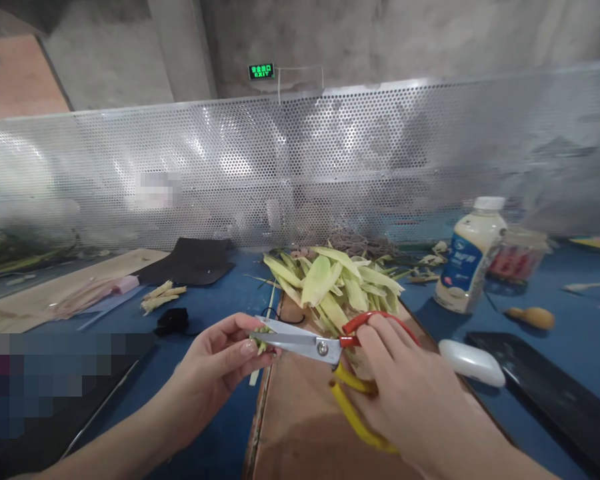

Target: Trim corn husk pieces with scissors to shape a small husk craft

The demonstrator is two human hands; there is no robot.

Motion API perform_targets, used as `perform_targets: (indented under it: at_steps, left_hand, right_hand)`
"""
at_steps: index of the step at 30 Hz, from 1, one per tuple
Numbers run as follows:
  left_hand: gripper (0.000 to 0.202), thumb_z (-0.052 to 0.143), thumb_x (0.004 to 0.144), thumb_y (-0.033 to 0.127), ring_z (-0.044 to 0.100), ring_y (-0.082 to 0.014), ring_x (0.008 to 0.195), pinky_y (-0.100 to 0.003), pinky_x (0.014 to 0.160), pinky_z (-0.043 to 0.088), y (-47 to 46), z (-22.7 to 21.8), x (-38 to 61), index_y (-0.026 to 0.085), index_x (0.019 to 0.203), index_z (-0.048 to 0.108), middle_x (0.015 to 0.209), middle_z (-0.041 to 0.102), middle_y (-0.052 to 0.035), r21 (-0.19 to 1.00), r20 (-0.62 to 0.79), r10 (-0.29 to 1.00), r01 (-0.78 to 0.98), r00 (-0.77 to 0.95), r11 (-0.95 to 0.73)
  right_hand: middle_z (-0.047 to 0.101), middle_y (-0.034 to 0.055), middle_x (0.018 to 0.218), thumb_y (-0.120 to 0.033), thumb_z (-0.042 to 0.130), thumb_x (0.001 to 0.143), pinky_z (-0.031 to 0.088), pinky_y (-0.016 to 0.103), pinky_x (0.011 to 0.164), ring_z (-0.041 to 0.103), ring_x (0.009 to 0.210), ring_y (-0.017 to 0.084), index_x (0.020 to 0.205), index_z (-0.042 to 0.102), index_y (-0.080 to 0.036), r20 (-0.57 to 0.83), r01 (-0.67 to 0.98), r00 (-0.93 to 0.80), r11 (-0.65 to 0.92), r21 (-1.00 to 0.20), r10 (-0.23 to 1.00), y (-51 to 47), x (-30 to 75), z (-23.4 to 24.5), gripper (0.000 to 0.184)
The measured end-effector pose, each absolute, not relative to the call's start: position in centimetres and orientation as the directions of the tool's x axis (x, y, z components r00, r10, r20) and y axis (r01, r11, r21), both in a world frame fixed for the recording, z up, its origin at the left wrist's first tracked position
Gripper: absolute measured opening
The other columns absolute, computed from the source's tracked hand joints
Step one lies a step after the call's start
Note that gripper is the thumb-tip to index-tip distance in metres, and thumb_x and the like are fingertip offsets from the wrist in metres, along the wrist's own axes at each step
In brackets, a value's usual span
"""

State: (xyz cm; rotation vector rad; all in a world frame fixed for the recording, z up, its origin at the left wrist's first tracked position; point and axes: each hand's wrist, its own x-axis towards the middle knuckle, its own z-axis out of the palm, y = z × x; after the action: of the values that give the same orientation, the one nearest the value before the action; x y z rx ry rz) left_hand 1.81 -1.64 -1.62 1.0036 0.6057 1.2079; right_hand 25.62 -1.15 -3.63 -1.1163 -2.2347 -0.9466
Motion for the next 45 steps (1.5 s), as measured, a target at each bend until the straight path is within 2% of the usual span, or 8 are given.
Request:
perform_targets:
  at_steps: [6, 22, 31, 41, 45]
  left_hand:
    - [0.011, 0.068, 0.070, 0.011, 0.065, -0.0121, 0.075, -0.024, 0.078, 0.049, -1.6, -1.6, 1.8, 0.014, 0.080, 0.064, 0.078, 0.069, -0.0022, 0.868, 0.117, 0.953, -0.495, 0.278, 0.038]
    - [0.013, 0.068, 0.071, 0.009, 0.065, -0.0139, 0.081, -0.027, 0.085, 0.047, -1.4, -1.5, 1.8, 0.013, 0.083, 0.065, 0.086, 0.070, -0.0049, 0.865, 0.113, 0.954, -0.501, 0.276, 0.043]
    - [0.013, 0.068, 0.071, 0.009, 0.066, -0.0134, 0.080, -0.027, 0.084, 0.047, -1.5, -1.7, 1.8, 0.013, 0.083, 0.065, 0.085, 0.071, -0.0056, 0.856, 0.099, 0.955, -0.513, 0.280, 0.061]
    - [0.013, 0.067, 0.071, 0.010, 0.066, -0.0139, 0.080, -0.027, 0.085, 0.048, -1.4, -1.7, 1.7, 0.013, 0.084, 0.065, 0.085, 0.072, -0.0053, 0.857, 0.104, 0.952, -0.511, 0.287, 0.060]
    - [0.012, 0.068, 0.071, 0.011, 0.066, -0.0141, 0.081, -0.027, 0.085, 0.048, -1.4, -1.7, 1.8, 0.013, 0.082, 0.065, 0.085, 0.071, -0.0049, 0.860, 0.103, 0.955, -0.508, 0.279, 0.056]
  right_hand:
    - [0.052, 0.0084, 0.083, -0.039, 0.050, 0.075, 0.045, 0.031, 0.053, 0.052, 0.084, 0.026, 0.071, 0.048, -0.020, 0.660, 0.840, -0.529, 0.440, 0.317, 0.533, -1.1, 25.7, -4.3, 0.020]
    - [0.052, 0.0065, 0.085, -0.031, 0.047, 0.075, 0.044, 0.030, 0.053, 0.053, 0.087, 0.026, 0.072, 0.048, -0.020, 0.652, 0.851, -0.497, 0.469, 0.238, 0.572, -1.0, 25.8, -4.7, 0.011]
    - [0.053, 0.0070, 0.085, -0.034, 0.047, 0.075, 0.045, 0.029, 0.050, 0.053, 0.087, 0.026, 0.072, 0.048, -0.020, 0.662, 0.854, -0.497, 0.449, 0.262, 0.561, -0.7, 25.7, -4.6, 0.014]
    - [0.052, 0.0067, 0.082, -0.029, 0.049, 0.074, 0.045, 0.033, 0.060, 0.052, 0.087, 0.026, 0.068, 0.047, -0.020, 0.661, 0.847, -0.508, 0.460, 0.266, 0.553, -0.8, 25.8, -4.7, 0.011]
    - [0.053, 0.0063, 0.082, -0.027, 0.048, 0.076, 0.046, 0.035, 0.064, 0.052, 0.086, 0.026, 0.074, 0.050, -0.019, 0.645, 0.843, -0.515, 0.470, 0.262, 0.564, -0.6, 25.8, -4.9, 0.009]
